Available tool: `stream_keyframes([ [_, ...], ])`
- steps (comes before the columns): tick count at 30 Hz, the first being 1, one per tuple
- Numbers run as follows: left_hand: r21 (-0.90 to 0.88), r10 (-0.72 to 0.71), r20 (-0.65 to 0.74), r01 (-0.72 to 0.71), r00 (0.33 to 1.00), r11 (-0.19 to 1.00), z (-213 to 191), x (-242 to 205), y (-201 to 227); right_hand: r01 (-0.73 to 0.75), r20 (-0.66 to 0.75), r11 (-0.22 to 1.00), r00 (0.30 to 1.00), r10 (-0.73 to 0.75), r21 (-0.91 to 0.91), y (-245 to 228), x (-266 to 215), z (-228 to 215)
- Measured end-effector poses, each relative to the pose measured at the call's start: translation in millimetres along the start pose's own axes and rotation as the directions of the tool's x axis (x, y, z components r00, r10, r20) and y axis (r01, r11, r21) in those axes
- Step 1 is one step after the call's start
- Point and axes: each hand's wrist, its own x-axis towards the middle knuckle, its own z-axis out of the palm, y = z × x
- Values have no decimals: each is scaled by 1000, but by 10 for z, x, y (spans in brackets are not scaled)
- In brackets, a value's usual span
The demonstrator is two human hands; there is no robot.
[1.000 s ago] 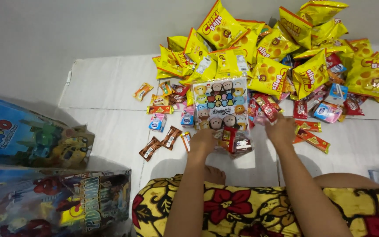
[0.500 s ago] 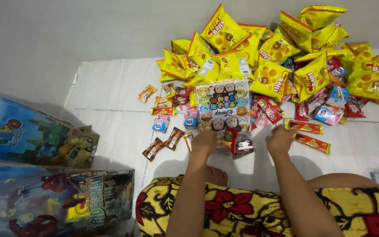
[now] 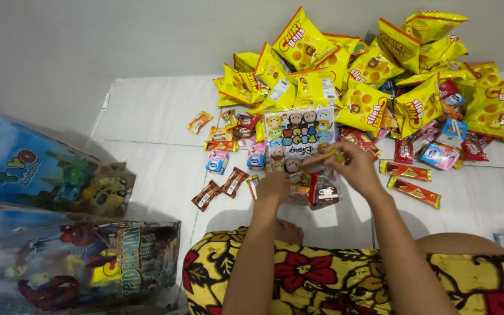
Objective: Packing various small snack packets into a decorative plastic gift bag.
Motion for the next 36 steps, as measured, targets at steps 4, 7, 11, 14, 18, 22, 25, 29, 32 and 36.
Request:
stream_keyframes([
  [4,17,-4,0,4,1000,1000,116,127,-96,11,85,989,996,1,-144,175,56,282],
  [7,-14,-21,-4,21,1000,1000,104,124,-87,-27,113,966,992,58,-258,246,10,484],
  [11,6,-10,33,9,999,1000,-156,-184,145,20,202,934,978,56,-358,419,-83,724],
  [14,7,-4,26,4,1000,1000,-151,-177,142,-3,305,934,945,119,-356,546,-140,896],
  [18,37,-20,39,18,999,999,-21,26,41,51,387,920,915,113,-389,599,-184,986],
  [22,17,-16,37,16,999,1000,-97,-31,89,30,370,925,921,122,-379,444,-166,868],
  [25,37,-35,63,32,997,999,-45,29,54,1,283,959,956,83,-285,327,-121,739],
  [29,20,-47,44,46,998,999,34,115,6,-18,-73,970,997,0,-243,701,14,588],
  [32,34,-58,67,56,996,998,-68,22,52,-54,-196,947,981,-10,-317,1151,70,395],
  [36,14,-69,36,68,997,998,-16,20,2,-399,-169,725,913,371,-561,1879,-63,296],
])
